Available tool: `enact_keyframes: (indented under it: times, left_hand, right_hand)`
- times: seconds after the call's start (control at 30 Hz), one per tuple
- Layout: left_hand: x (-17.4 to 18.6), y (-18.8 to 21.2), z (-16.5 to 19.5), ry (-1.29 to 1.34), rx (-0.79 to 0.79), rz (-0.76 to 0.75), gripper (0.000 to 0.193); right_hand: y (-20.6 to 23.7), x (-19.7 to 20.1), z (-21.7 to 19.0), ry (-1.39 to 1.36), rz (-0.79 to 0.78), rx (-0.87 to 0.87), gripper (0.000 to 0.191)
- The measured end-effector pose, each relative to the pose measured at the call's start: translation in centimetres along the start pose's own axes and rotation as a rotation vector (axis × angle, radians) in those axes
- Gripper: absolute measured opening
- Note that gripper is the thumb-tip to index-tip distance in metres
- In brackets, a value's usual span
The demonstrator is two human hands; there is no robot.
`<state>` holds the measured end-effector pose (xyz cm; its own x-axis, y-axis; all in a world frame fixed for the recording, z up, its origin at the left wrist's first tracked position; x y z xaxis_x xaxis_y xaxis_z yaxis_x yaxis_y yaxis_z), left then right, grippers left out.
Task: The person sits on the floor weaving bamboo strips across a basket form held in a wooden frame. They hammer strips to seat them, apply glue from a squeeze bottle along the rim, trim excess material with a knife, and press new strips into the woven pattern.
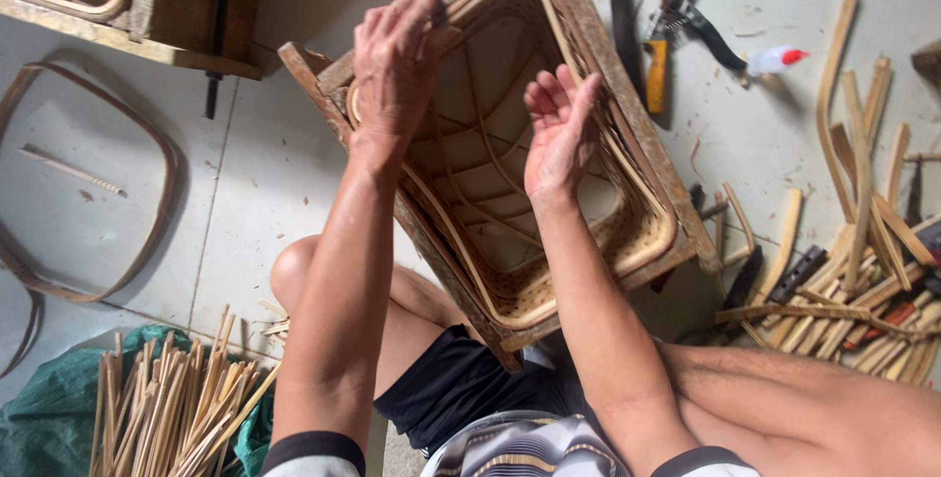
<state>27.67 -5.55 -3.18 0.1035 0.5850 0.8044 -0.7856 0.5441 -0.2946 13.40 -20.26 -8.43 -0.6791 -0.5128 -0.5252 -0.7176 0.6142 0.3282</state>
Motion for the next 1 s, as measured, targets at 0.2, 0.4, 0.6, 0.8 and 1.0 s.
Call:
enact_keyframes:
  times: [0.2, 0.4, 0.6, 0.8, 1.0]
  left_hand:
    - [0.2, 0.3, 0.2, 0.036, 0.094, -0.033, 0.039]
    - [0.1, 1.9, -0.5, 0.052, 0.127, -0.054, 0.044]
    - [-0.3, 2.7, -1.7, 0.002, -0.060, -0.062, 0.040]
    - [-0.1, 3.1, -2.2, -0.044, -0.104, -0.100, 0.030]
    - [0.2, 2.2, -1.0, -0.043, -0.058, -0.102, 0.036]
  right_hand:
    - [1.7, -7.6, -7.7, 0.436, -0.589, -0.040, 0.051]
    - [-0.9, -8.3, -27.8, 1.785, -1.081, 0.287, 0.034]
    - [0.9, 6.4, -39.0, 1.590, -0.747, 0.814, 0.017]
    - [-11.9, 23.1, -33.0, 1.286, -0.152, 0.247, 0.015]
    - [-19.2, 27.5, -23.3, 1.825, 0.085, 0.290, 0.027]
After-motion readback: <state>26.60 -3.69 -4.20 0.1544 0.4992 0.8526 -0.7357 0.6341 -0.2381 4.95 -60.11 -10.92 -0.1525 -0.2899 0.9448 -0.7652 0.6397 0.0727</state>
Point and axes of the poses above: each hand's wrist, its own y-axis away from the middle knuckle, its own x-axis out of the back of the hand, z = x × y, the point moved 3 cm from there along -y, towards the middle knuckle, and after that the axes turned 8 degrees about -z, right-handed, at the moved point
